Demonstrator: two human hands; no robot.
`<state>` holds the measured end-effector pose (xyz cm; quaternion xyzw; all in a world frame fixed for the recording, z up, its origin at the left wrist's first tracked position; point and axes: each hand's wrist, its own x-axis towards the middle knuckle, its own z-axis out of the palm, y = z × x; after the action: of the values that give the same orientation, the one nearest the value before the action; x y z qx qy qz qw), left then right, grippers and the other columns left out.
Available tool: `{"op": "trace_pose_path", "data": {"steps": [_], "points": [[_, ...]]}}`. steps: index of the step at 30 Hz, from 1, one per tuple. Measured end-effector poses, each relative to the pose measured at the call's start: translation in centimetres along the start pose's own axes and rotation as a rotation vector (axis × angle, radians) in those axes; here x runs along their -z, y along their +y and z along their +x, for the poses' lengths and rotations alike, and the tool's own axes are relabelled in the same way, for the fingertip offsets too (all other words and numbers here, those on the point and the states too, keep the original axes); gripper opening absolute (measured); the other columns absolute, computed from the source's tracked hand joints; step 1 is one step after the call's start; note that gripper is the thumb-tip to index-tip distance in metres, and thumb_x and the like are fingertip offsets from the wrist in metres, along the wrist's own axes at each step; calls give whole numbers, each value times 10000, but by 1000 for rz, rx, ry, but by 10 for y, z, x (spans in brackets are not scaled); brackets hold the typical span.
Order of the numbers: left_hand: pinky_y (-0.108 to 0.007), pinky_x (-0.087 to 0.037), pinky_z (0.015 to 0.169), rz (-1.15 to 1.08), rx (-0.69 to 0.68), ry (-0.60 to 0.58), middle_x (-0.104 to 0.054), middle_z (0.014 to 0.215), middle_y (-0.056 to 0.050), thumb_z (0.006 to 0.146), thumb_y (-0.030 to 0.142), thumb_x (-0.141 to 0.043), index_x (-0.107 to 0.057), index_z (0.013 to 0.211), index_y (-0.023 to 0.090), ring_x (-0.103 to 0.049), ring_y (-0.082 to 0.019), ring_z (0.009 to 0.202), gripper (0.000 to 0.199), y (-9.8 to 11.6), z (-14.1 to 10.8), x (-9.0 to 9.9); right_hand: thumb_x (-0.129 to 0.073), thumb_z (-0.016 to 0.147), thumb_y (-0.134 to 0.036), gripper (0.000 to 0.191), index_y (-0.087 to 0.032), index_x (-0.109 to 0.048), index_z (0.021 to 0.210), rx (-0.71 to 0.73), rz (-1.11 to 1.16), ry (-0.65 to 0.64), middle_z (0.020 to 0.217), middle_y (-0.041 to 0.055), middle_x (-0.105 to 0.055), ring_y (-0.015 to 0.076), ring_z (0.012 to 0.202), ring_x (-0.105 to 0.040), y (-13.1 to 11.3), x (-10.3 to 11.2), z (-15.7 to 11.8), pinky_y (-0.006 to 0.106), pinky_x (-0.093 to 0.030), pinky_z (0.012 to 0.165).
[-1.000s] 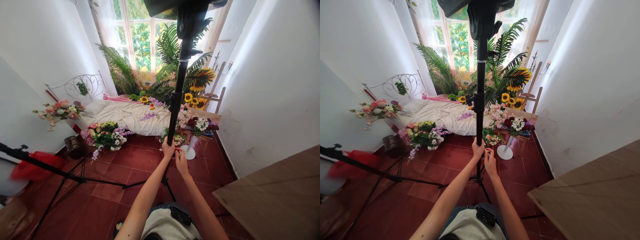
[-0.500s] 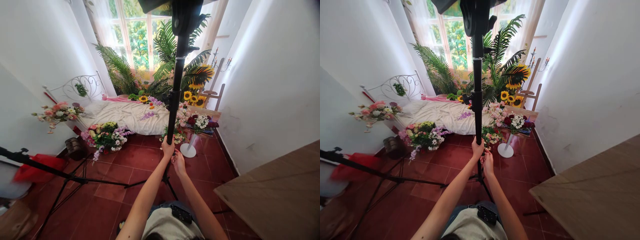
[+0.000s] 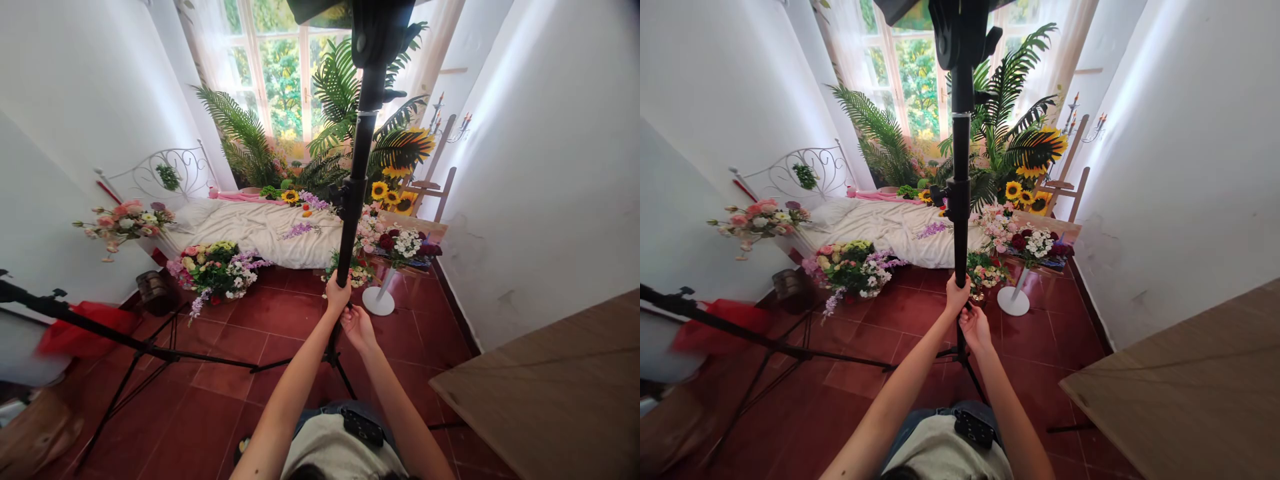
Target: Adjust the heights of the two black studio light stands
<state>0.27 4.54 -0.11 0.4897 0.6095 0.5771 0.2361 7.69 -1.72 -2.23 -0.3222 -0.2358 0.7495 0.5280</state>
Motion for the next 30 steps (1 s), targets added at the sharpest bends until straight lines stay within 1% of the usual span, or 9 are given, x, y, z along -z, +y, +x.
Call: {"op": "trace_pose_path", "data": {"steps": [4, 7, 10, 12, 16, 22, 25, 27, 30], "points": [[-227, -427, 639, -5, 0, 0, -611, 718, -11, 758, 275, -512, -607, 845, 193, -565, -133, 669, 152, -1, 1, 0, -525, 781, -466, 289, -234, -445, 934, 268, -574, 173, 611, -25, -555, 151, 497, -510, -5, 7, -11, 252, -408, 458], [-226, -425, 634, -3, 8, -1, -613, 719, -10, 754, 265, -514, -606, 841, 190, -569, -133, 671, 147, -2, 2, -1, -567, 751, -501, 287, -230, -502, 818, 496, -1012, 173, 607, -12, -551, 171, 556, -525, -14, 13, -15, 273, -410, 541], [-221, -422, 625, -7, -4, -15, -613, 719, -6, 750, 254, -517, -605, 834, 192, -562, -125, 655, 137, -3, 4, -2, -485, 797, -529, 323, -230, -514, 679, 540, -1113, 115, 600, 3, -555, 173, 565, -519, -17, 13, -11, 270, -388, 552], [-214, -417, 617, -10, -12, -9, -610, 710, 1, 747, 256, -520, -604, 826, 197, -554, -118, 635, 129, -4, 4, -2, -431, 811, -567, 395, -226, -506, 625, 468, -1008, 103, 550, 4, -545, 160, 505, -489, -14, 12, -6, 258, -360, 494], [-214, -417, 630, -16, -22, -6, -607, 707, 4, 736, 243, -526, -601, 815, 199, -549, -115, 635, 118, -4, 4, -2, -369, 784, -660, 512, -216, -470, 550, 204, -727, 113, 428, -6, -491, 125, 355, -367, -4, 9, 3, 245, -245, 368], [-214, -414, 622, -12, -20, -21, -600, 712, -2, 742, 250, -519, -599, 833, 187, -543, -116, 643, 137, -4, 4, 0, -388, 811, -590, 493, -218, -475, 498, 306, -813, 173, 428, 8, -500, 149, 425, -465, 2, 10, 8, 256, -330, 427], [-208, -408, 615, -15, -41, -14, -588, 694, 6, 742, 265, -521, -598, 818, 186, -529, -109, 626, 135, -3, 4, 1, -380, 831, -498, 415, -217, -446, 532, 170, -491, 131, 435, -17, -455, 109, 365, -370, 6, 6, 10, 233, -278, 367], [-208, -407, 613, -22, -48, -27, -582, 686, 6, 746, 270, -518, -598, 818, 181, -525, -107, 622, 139, -3, 4, 1, -382, 836, -399, 324, -212, -430, 575, 57, -185, 49, 440, -49, -395, 80, 337, -289, 8, 1, 9, 204, -249, 339], [-208, -413, 625, -46, -32, -40, -586, 686, 2, 749, 271, -520, -600, 826, 172, -535, -110, 639, 150, -2, 4, 1, -396, 824, -240, 216, -209, -406, 611, -9, 169, -69, 444, -79, -318, 65, 336, -257, 9, -5, 7, 161, -261, 333]]}}
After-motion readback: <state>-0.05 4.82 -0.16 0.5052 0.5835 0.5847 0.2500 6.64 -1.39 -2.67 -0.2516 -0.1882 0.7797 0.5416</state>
